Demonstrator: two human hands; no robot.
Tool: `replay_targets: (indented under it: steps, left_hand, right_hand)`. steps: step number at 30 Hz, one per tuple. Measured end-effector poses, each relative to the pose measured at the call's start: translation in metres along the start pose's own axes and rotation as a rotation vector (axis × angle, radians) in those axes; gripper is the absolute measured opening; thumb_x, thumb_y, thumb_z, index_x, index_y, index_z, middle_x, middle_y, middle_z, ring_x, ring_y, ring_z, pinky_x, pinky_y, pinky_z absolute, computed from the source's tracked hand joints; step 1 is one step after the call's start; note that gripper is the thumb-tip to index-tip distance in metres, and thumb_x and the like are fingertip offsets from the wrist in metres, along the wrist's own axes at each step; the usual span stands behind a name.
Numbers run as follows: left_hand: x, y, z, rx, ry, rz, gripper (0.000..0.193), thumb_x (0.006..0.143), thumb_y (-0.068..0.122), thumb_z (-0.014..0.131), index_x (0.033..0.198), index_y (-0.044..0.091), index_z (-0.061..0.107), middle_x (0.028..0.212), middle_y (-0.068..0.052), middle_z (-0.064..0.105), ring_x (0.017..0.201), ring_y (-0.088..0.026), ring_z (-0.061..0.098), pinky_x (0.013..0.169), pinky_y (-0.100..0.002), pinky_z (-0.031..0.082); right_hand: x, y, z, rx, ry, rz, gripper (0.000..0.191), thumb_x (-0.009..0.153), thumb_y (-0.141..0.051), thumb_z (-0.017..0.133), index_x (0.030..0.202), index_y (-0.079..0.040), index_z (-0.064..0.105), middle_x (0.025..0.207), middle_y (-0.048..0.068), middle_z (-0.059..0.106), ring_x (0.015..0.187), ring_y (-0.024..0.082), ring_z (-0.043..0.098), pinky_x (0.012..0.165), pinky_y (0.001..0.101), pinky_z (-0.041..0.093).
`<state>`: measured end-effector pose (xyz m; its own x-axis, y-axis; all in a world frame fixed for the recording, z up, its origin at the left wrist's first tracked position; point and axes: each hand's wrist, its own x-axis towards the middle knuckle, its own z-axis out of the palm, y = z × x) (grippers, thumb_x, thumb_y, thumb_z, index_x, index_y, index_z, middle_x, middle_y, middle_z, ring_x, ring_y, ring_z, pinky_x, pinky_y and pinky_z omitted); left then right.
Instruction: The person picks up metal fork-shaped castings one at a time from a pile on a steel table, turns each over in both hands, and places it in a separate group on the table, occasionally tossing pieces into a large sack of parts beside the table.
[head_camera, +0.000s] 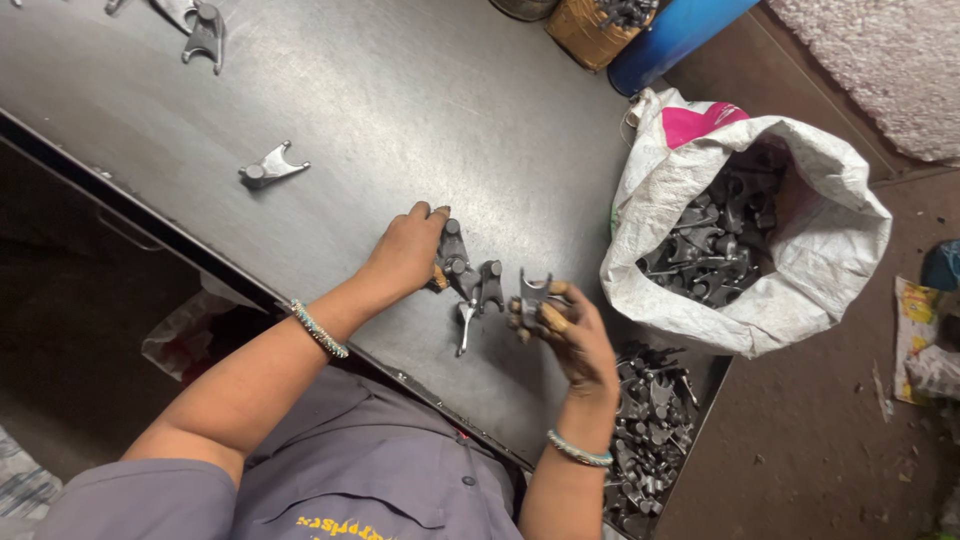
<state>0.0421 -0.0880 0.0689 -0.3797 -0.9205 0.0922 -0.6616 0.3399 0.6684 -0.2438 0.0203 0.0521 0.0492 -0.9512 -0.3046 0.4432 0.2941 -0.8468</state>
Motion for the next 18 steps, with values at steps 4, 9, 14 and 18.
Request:
replay_targets:
  steps: [4, 9, 14, 18]
  left_hand:
    - [0.000, -0.005, 0.002, 0.012, -0.004, -0.001, 0.057, 0.079, -0.007, 0.063, 0.136, -0.005, 0.056, 0.113, -0.027, 0.060, 0.093, -0.045, 0.065, 0.082, -0.049, 0.056]
    - [0.001, -0.001, -0.001, 0.005, 0.006, -0.007, 0.057, 0.080, -0.007, 0.063, 0.136, -0.004, 0.056, 0.112, -0.027, 0.060, 0.092, -0.045, 0.065, 0.082, -0.049, 0.055]
    - [0.001, 0.007, -0.009, -0.010, 0.008, -0.031, 0.056, 0.079, -0.007, 0.064, 0.134, -0.004, 0.058, 0.113, -0.027, 0.059, 0.094, -0.045, 0.065, 0.083, -0.048, 0.055]
    - [0.000, 0.008, -0.011, -0.020, 0.001, -0.043, 0.055, 0.080, -0.010, 0.062, 0.134, -0.005, 0.058, 0.115, -0.027, 0.059, 0.096, -0.044, 0.065, 0.083, -0.048, 0.056]
  right_hand:
    - [0.001, -0.026, 0.009, 0.509, 0.081, -0.299, 0.054, 0.073, -0.007, 0.080, 0.122, -0.005, 0.057, 0.127, 0.023, 0.069, 0.113, 0.037, 0.072, 0.092, 0.0410, 0.063]
    - [0.025, -0.010, 0.067, -0.436, 0.311, -0.303, 0.055, 0.076, -0.009, 0.087, 0.126, -0.008, 0.064, 0.121, 0.013, 0.068, 0.102, 0.029, 0.066, 0.082, 0.0391, 0.055]
    - [0.030, 0.026, 0.113, -1.253, 0.430, -0.367, 0.056, 0.065, -0.009, 0.091, 0.115, -0.007, 0.067, 0.103, 0.011, 0.074, 0.098, 0.029, 0.066, 0.088, 0.0409, 0.054]
    - [0.030, 0.029, 0.098, -1.231, 0.505, -0.329, 0.048, 0.066, -0.007, 0.091, 0.107, -0.005, 0.065, 0.099, 0.010, 0.072, 0.096, 0.026, 0.067, 0.087, 0.0407, 0.054]
